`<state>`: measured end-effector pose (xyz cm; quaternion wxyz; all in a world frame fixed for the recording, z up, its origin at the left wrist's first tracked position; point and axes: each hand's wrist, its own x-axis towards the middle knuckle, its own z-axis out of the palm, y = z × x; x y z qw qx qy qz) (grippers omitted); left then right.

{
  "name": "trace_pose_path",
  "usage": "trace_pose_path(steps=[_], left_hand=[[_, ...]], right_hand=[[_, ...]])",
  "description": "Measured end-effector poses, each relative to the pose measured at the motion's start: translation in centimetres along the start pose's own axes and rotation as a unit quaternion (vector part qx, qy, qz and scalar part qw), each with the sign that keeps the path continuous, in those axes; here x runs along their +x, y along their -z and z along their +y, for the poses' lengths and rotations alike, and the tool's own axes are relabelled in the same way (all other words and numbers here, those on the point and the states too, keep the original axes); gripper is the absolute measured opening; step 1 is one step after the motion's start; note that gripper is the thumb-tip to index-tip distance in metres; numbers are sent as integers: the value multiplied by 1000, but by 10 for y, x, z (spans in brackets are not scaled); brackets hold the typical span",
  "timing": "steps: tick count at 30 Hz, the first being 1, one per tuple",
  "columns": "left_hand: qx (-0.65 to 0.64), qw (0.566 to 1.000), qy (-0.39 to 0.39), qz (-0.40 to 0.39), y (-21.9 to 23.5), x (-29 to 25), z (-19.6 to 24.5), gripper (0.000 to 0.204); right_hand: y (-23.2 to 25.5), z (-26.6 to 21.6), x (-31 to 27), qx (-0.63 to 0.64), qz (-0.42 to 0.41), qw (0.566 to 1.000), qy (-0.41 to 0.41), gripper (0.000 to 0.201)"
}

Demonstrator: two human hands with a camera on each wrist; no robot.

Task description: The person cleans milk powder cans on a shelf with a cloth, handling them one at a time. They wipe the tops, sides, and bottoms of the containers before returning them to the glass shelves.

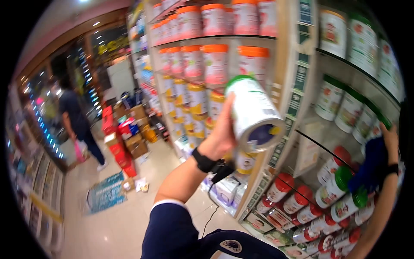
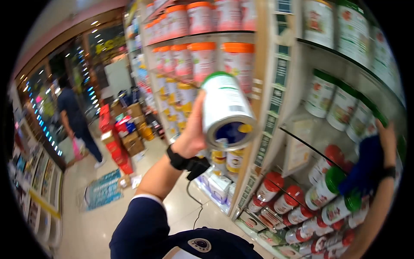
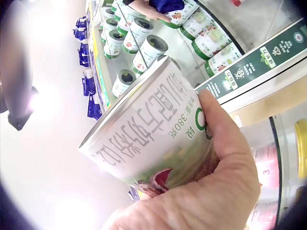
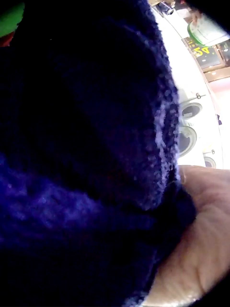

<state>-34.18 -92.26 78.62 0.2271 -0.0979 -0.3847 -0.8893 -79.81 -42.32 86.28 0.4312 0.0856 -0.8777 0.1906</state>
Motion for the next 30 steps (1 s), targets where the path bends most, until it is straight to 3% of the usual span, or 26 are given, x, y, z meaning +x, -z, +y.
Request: trace_pose_path(steps=[8, 10, 13, 15, 16, 17, 21, 23, 26, 28, 29, 30], left_hand=[[61, 998, -10, -16, -5, -24, 2, 71], [74, 997, -25, 17, -4, -24, -6, 64], [163, 985, -36, -38, 0, -36, -5, 65], [170, 985, -31, -25, -4, -41, -4, 71], [161, 984, -69, 14, -4, -41, -11, 70], [168, 982, -89, -3, 0, -44, -13, 68], [219, 967, -123, -41, -26, -32, -37, 56], [174, 979, -75, -77, -37, -22, -48, 55], [174, 969, -79, -157, -57, -7, -64, 50], [195, 966, -74, -155, -63, 3, -76, 49], [194, 967, -28, -162, -59, 12, -77, 75], [160, 974, -14, -159, -66, 17, -84, 75]], right_hand=[[-20, 53, 1, -30, -7, 999, 18, 44], [-20, 60, -5, -38, -1, 998, 45, 38], [11, 46, -44, -120, 27, 983, 133, 29], [65, -27, -84, -94, -13, 989, 113, 36], [98, -83, -104, -30, -16, 999, -27, 37], [111, -104, -108, -20, -47, 998, -24, 37], [113, -103, -106, -53, -156, 986, -12, 30], [105, -98, -97, -53, -193, 980, -16, 28], [89, -89, -82, -87, -208, 972, -63, 31], [84, -88, -76, -112, -231, 963, -82, 35], [80, -85, -74, -112, -227, 964, -86, 36], [79, -86, -74, -112, -223, 964, -89, 37]])
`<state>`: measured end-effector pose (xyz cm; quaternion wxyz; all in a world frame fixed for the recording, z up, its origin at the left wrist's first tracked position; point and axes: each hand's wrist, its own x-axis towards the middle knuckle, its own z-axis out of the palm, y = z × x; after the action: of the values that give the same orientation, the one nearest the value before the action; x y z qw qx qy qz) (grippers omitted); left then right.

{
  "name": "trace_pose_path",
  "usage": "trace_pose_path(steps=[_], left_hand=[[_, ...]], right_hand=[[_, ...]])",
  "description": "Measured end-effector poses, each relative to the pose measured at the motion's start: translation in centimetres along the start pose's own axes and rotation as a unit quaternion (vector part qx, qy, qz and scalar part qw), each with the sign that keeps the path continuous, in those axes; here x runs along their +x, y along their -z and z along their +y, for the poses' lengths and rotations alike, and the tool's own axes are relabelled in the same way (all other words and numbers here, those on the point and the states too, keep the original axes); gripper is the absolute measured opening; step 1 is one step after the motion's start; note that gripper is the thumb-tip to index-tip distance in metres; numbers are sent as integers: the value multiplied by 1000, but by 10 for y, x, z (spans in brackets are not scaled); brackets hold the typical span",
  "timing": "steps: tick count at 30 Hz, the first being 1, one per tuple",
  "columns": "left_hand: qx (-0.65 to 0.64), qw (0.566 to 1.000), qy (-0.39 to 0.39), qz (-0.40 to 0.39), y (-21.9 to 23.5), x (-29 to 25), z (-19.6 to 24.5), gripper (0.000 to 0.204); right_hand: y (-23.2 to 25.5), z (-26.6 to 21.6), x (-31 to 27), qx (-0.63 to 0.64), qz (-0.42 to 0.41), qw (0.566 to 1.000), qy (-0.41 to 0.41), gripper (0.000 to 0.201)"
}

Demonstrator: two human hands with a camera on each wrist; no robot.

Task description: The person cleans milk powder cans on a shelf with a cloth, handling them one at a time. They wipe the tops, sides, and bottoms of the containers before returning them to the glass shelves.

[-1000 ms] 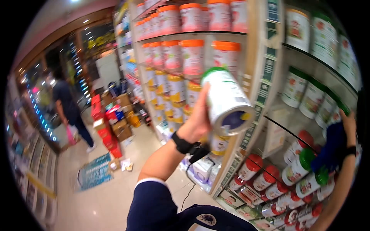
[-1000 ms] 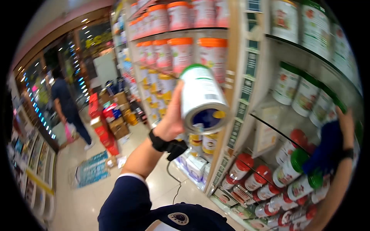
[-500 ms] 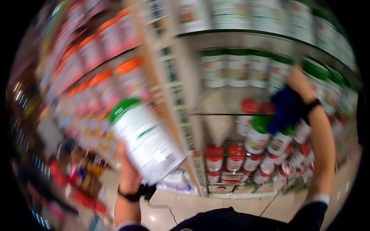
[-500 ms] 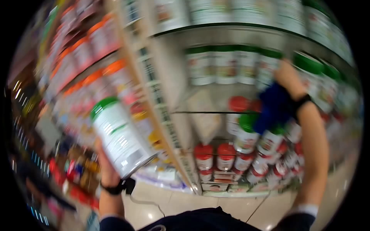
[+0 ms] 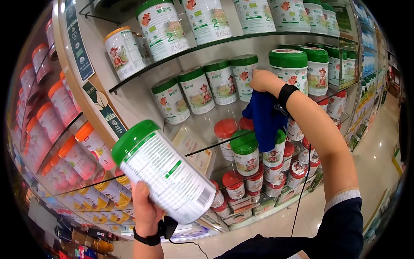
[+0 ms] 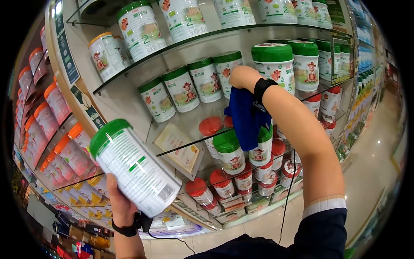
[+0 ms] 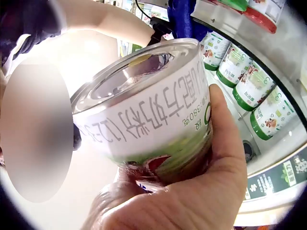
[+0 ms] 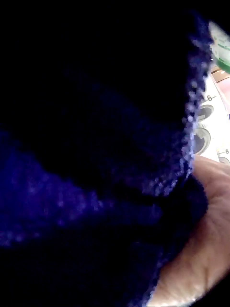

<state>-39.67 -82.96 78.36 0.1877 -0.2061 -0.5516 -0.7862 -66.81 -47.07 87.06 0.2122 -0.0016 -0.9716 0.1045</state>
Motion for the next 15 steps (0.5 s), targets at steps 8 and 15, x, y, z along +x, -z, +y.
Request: trace_pose_path(steps=[8, 15], left_hand=[[118, 992, -35, 39, -56, 68, -16, 69], [205, 977, -49, 45, -58, 126, -40, 85]], right_hand=[[4, -12, 15, 8, -97, 994, 58, 52], [-5, -4, 33, -10, -129, 986, 103, 57]])
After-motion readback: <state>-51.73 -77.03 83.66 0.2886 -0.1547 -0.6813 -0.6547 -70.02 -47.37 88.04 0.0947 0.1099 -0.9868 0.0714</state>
